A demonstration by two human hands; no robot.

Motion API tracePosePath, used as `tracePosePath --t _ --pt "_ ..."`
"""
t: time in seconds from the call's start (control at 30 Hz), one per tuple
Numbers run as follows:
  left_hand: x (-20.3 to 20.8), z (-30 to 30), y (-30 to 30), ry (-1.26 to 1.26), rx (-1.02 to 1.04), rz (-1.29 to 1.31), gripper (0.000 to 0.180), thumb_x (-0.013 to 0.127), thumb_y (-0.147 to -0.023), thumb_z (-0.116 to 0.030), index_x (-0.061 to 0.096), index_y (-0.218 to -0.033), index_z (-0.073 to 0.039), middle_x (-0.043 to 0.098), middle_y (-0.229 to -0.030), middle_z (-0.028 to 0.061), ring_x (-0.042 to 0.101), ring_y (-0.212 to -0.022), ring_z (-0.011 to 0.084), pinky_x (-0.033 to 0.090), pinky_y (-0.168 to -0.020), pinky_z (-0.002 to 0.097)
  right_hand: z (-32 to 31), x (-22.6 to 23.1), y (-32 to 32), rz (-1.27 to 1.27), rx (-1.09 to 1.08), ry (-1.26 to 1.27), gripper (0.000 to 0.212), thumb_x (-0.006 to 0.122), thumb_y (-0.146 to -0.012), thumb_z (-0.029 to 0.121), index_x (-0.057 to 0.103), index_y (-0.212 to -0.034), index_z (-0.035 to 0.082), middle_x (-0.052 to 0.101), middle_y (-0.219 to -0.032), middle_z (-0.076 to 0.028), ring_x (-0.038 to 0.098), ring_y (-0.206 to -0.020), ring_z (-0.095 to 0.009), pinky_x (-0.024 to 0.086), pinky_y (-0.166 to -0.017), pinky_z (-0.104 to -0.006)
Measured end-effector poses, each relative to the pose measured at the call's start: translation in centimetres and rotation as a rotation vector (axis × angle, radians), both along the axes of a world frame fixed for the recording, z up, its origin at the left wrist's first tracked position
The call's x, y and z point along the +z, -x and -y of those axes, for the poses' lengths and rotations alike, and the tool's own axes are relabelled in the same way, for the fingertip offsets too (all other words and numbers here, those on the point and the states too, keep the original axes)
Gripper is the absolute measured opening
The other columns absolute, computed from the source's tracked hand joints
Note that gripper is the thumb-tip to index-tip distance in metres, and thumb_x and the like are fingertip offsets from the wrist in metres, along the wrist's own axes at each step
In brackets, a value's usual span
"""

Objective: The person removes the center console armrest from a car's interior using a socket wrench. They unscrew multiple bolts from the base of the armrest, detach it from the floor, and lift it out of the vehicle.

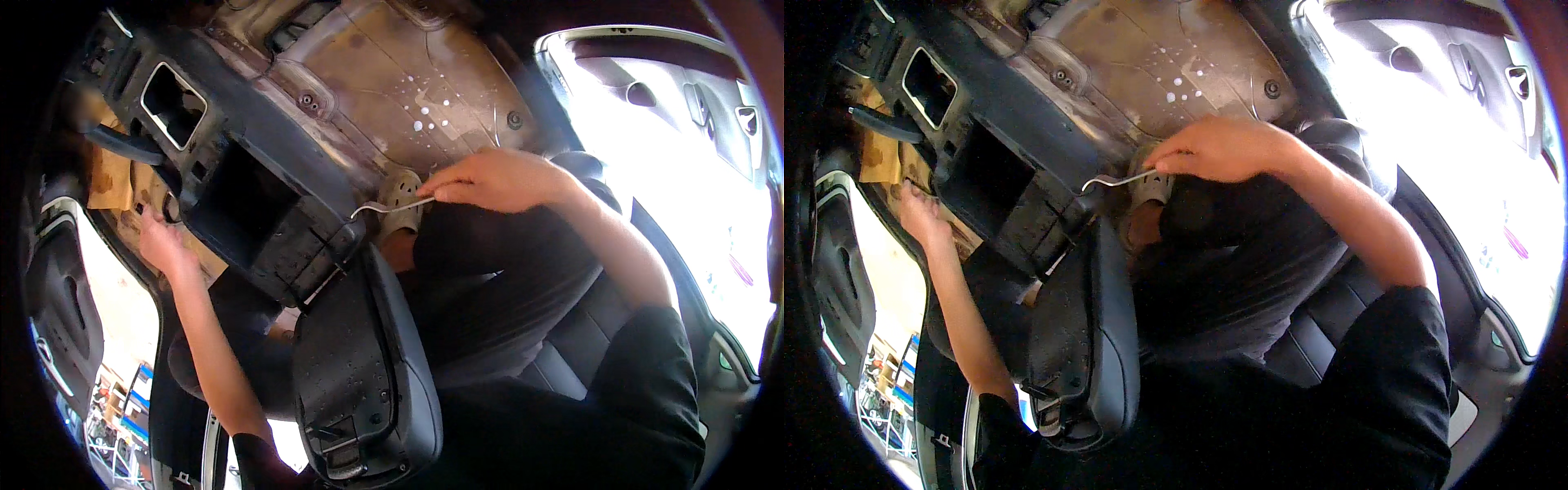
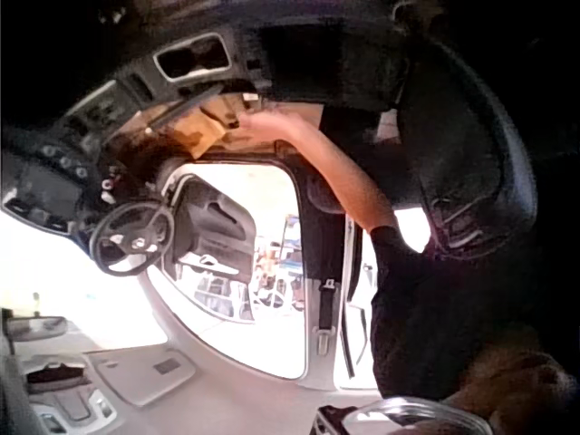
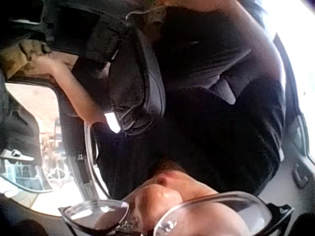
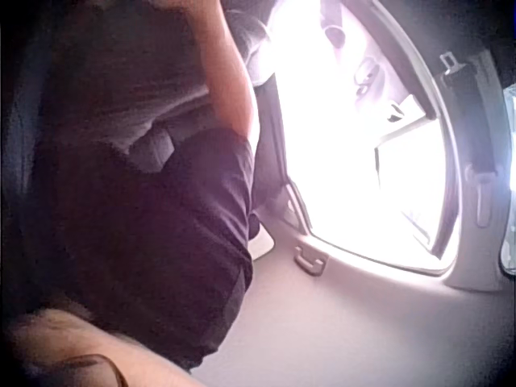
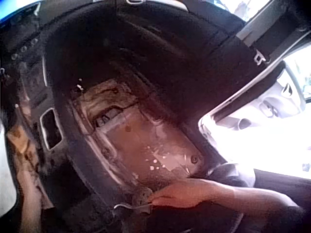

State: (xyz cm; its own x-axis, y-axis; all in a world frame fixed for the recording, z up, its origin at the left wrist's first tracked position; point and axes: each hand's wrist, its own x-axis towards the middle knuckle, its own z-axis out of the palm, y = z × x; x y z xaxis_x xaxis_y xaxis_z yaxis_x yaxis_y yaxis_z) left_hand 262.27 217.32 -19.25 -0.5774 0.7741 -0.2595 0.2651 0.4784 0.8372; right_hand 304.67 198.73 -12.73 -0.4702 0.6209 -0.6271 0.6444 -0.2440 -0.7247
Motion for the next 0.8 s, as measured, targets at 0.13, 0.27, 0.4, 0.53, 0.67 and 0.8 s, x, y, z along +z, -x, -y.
tracePosePath --t 0.13,0.27,0.4,0.53,0.67,0.8 --pt "-2.4 -0.3 1.2 -0.082 -0.163 -0.235 0.037 0.055 -0.094 -0.033 0.064 -0.088 0.003 0.063 -0.082 0.0089 0.055 -0.069 0.0201 0.043 -0.066 0.0342 2.5 0.7 1.4 -0.013 -0.125 0.014 0.036 0.046 -0.103 0.032 0.062 -0.128 0.011 0.069 -0.114 -0.015 0.065 -0.105 -0.033 0.048 -0.093 -0.0393" --pt "-2.0 -0.1 -1.2 -0.082 -0.252 -0.484 0.043 0.052 -0.095 -0.034 0.069 -0.098 0.005 0.071 -0.090 0.0172 0.062 -0.083 0.0308 0.047 -0.080 0.0425 4.7 1.7 2.7 0.011 -0.226 0.029 0.034 0.047 -0.103 0.028 0.062 -0.127 0.008 0.069 -0.105 -0.019 0.068 -0.092 -0.036 0.052 -0.084 -0.0415" --pt "-0.9 0.2 -2.2 -0.068 -0.250 -0.602 0.043 0.053 -0.094 -0.035 0.071 -0.093 0.004 0.071 -0.089 0.0172 0.063 -0.082 0.0311 0.047 -0.079 0.0427 7.3 2.4 5.0 0.011 -0.324 -0.078 0.029 0.048 -0.101 0.023 0.060 -0.122 0.009 0.066 -0.086 -0.023 0.065 -0.078 -0.042 0.053 -0.071 -0.0478" --pt "-1.4 0.2 -1.4 -0.098 -0.246 -0.597 0.044 0.053 -0.094 -0.036 0.071 -0.093 0.004 0.071 -0.088 0.0172 0.063 -0.081 0.0317 0.047 -0.078 0.0431 6.5 3.2 5.2 0.132 -0.210 -0.092 0.029 0.048 -0.102 0.024 0.060 -0.124 0.009 0.065 -0.076 -0.022 0.064 -0.067 -0.041 0.052 -0.062 -0.0493" --pt "-1.1 0.5 -2.3 -0.067 -0.228 -0.503 0.044 0.055 -0.092 -0.036 0.071 -0.094 0.005 0.071 -0.089 0.0190 0.063 -0.082 0.0328 0.047 -0.079 0.0431 4.4 2.7 3.8 0.224 0.037 -0.172 0.029 0.047 -0.102 0.027 0.056 -0.126 0.015 0.064 -0.069 -0.020 0.064 -0.063 -0.040 0.053 -0.059 -0.0498" --pt "-0.8 0.7 -2.8 -0.038 -0.216 -0.509 0.045 0.056 -0.089 -0.037 0.070 -0.094 0.006 0.071 -0.089 0.0208 0.063 -0.082 0.0349 0.047 -0.078 0.0430 2.1 3.0 3.0 0.400 0.319 -0.226 0.033 0.049 -0.101 0.028 0.052 -0.131 0.017 0.060 -0.061 -0.018 0.064 -0.058 -0.036 0.052 -0.057 -0.0481"
